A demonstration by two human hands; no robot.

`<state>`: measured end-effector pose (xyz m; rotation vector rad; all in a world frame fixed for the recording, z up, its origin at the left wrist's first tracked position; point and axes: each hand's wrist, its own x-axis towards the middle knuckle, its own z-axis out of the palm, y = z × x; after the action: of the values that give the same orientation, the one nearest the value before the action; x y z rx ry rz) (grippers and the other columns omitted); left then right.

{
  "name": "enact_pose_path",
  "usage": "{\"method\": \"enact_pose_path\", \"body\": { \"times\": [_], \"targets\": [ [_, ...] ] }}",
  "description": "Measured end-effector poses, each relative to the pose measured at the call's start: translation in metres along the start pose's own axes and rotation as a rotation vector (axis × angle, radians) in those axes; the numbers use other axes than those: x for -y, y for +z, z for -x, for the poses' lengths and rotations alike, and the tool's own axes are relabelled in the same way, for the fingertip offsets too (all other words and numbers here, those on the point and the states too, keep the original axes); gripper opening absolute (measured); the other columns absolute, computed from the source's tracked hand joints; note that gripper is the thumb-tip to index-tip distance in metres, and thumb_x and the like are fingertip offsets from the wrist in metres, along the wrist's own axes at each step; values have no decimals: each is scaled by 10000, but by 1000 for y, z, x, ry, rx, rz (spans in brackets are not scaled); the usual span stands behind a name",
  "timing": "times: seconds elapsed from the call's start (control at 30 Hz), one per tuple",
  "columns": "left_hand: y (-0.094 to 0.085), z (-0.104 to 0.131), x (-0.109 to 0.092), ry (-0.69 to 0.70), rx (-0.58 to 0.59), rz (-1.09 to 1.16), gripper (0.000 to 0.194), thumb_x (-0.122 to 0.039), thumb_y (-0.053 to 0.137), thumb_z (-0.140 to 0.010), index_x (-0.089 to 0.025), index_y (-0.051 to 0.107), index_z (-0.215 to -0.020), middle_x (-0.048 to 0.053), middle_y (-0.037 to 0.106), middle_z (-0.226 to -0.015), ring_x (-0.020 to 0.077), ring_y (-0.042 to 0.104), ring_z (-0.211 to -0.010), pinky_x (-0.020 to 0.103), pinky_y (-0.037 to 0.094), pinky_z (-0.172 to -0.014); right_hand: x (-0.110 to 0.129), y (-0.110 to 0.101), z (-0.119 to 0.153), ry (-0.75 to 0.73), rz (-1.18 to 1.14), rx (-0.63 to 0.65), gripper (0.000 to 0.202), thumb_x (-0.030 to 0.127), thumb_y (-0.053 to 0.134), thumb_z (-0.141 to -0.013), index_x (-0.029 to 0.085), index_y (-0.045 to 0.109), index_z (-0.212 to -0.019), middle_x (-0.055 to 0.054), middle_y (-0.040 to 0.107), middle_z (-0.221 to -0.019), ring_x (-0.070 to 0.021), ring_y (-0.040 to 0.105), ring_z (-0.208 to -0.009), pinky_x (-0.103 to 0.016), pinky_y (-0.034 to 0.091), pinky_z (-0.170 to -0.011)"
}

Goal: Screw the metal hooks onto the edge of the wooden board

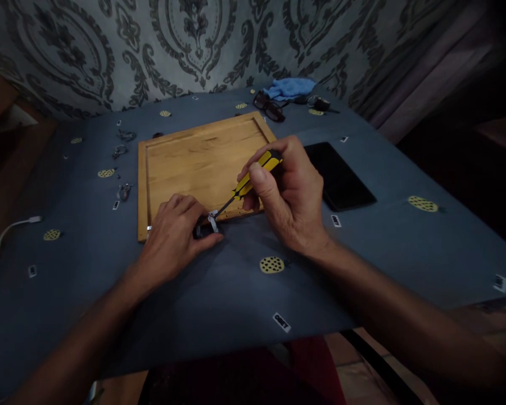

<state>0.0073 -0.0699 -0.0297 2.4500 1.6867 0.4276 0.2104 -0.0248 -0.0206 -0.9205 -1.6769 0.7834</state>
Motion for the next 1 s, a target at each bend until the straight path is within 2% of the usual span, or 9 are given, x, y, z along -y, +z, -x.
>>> {"method": "enact_pose_path", "body": {
  "times": [0.1, 0.33, 0.53, 0.63, 0.77, 0.87, 1.0],
  "targets": [
    [-1, 0, 0, 1, 7, 4, 265, -445, 721, -903, -196, 665, -977, 56, 660, -993, 272, 572, -1017, 419, 454, -872, 0, 1, 0, 13, 4, 16, 261, 563, 563, -1001, 303, 568, -1006, 14, 647, -815, -150, 647, -579, -325, 568, -590],
    [1, 0, 0, -2, -9, 11, 254, -431, 734, -892, -192, 676, -956, 56, 656, -980, 273, 573, -1009, 415, 452, -867, 0, 4, -1, -63, -103, 6, 255, 526, 574, -1008, 280, 525, -963, 51, 578, -706, -130, 601, -518, -295, 498, -522],
    [2, 0, 0, -1, -17, 8, 259, -436, 748, -881, -197, 667, -940, 49, 652, -954, 273, 576, -984, 418, 446, -850, 1, 4, 0, -105, -150, 20, 212, 462, 614, -1002, 269, 549, -941, 44, 619, -796, -97, 616, -528, -261, 496, -509],
    [2, 0, 0, -1, -16, 4, 263, -426, 760, -873, -192, 668, -947, 53, 652, -962, 277, 579, -987, 416, 447, -847, 1, 5, 0, -109, -141, 43, 208, 477, 603, -1005, 271, 580, -982, 28, 632, -851, -109, 625, -601, -254, 526, -539],
    [2, 0, 1, -6, -6, 4, 271, -435, 755, -876, -190, 661, -945, 59, 651, -979, 282, 575, -1002, 427, 460, -870, 5, 7, -4, -117, -102, 114, 202, 451, 595, -1011, 251, 613, -1034, 3, 616, -891, -144, 630, -758, -275, 560, -656],
    [3, 0, 2, -16, -16, 22, 270, -442, 749, -878, -203, 660, -966, 59, 659, -1004, 289, 578, -1022, 442, 475, -893, 12, 8, -13, -151, -56, 210, 205, 430, 596, -1014, 235, 590, -952, 11, 554, -824, -145, 582, -755, -279, 525, -669],
    [4, 1, 3, -16, -14, 68, 263, -435, 741, -883, -220, 666, -1015, 67, 671, -1055, 308, 588, -1069, 478, 484, -954, 22, 12, -24, -214, 4, 304, 288, 387, 616, -1003, 234, 471, -806, 37, 457, -751, -128, 487, -707, -274, 455, -661]
  ]
}}
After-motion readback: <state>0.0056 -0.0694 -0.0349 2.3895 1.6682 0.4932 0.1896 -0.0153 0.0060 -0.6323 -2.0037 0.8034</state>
